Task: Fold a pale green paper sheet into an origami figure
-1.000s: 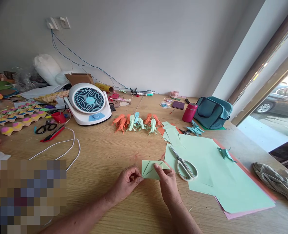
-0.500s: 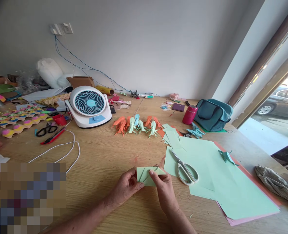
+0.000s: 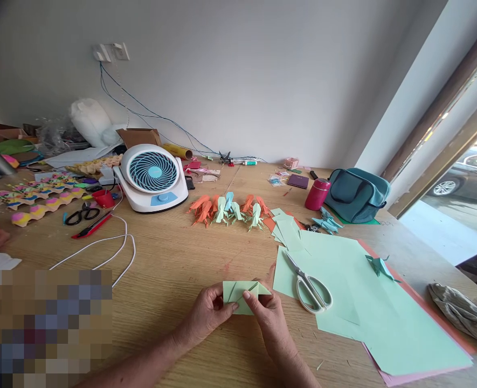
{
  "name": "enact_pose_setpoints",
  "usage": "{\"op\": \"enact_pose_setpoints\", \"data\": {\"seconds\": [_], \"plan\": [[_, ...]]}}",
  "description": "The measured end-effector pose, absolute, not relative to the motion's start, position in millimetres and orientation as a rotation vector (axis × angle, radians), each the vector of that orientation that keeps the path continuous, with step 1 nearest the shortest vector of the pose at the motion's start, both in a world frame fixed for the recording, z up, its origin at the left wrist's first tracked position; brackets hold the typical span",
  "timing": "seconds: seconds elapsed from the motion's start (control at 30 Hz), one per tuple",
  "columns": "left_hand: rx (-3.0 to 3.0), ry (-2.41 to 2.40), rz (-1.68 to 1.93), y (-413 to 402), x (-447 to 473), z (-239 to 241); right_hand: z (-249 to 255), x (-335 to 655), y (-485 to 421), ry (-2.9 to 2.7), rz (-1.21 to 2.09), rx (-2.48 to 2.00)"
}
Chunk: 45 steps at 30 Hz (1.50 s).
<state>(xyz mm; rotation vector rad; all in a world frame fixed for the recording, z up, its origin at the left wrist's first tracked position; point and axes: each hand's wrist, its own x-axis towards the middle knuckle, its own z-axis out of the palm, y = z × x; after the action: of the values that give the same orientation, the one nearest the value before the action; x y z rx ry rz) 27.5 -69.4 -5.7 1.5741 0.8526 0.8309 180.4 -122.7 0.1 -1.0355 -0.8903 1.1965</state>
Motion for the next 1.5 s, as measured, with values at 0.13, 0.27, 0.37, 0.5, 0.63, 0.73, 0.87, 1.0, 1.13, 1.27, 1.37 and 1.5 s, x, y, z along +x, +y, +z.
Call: {"op": "enact_pose_setpoints", "data": {"seconds": [0.13,0.27,0.37,0.5,0.63,0.73,0.87,1.0,1.13,1.27,1.37,1.5], "plan": [[1.622,0.840,0.858,-70.1,27.1,-8.0,2.0,179.4,-122.2,-0.870,1.233,-1.062],[1.587,0.820,0.872,-70.7,26.8,-8.6,0.2,178.9,-121.9,-0.905,1.212,-1.050],[1.558,0.863,0.906,-70.4,26.8,-7.5,-2.7,178.4,-121.4,-0.931,1.211,-1.065],[1.552,0.884,0.926,-69.4,26.6,-7.6,-3.1,177.7,-121.1,-0.921,1.259,-1.072],[1.547,0.851,0.911,-68.9,26.5,-7.6,-1.9,177.3,-121.0,-0.887,1.255,-1.034],[1.515,0.816,0.891,-68.4,26.7,-6.3,-2.6,177.2,-121.1,-0.864,1.267,-0.997],[1.521,0.831,0.887,-67.0,26.7,-6.1,-4.8,178.2,-121.2,-0.833,1.247,-0.981],[1.539,0.843,0.915,-65.1,26.0,-8.5,-6.4,179.7,-120.7,-0.837,1.233,-1.010],[1.527,0.845,0.938,-63.4,25.2,-10.1,-5.3,180.0,-120.7,-0.886,1.203,-1.096],[1.495,0.839,0.923,-62.2,25.1,-9.1,0.9,179.7,-120.9,-0.826,1.191,-1.101],[1.467,0.828,0.902,-61.3,24.8,-8.5,4.6,180.6,-121.3,-0.797,1.205,-1.070],[1.427,0.831,0.883,-58.1,23.5,-10.9,1.8,183.5,-121.5,-0.927,1.150,-1.165]]}}
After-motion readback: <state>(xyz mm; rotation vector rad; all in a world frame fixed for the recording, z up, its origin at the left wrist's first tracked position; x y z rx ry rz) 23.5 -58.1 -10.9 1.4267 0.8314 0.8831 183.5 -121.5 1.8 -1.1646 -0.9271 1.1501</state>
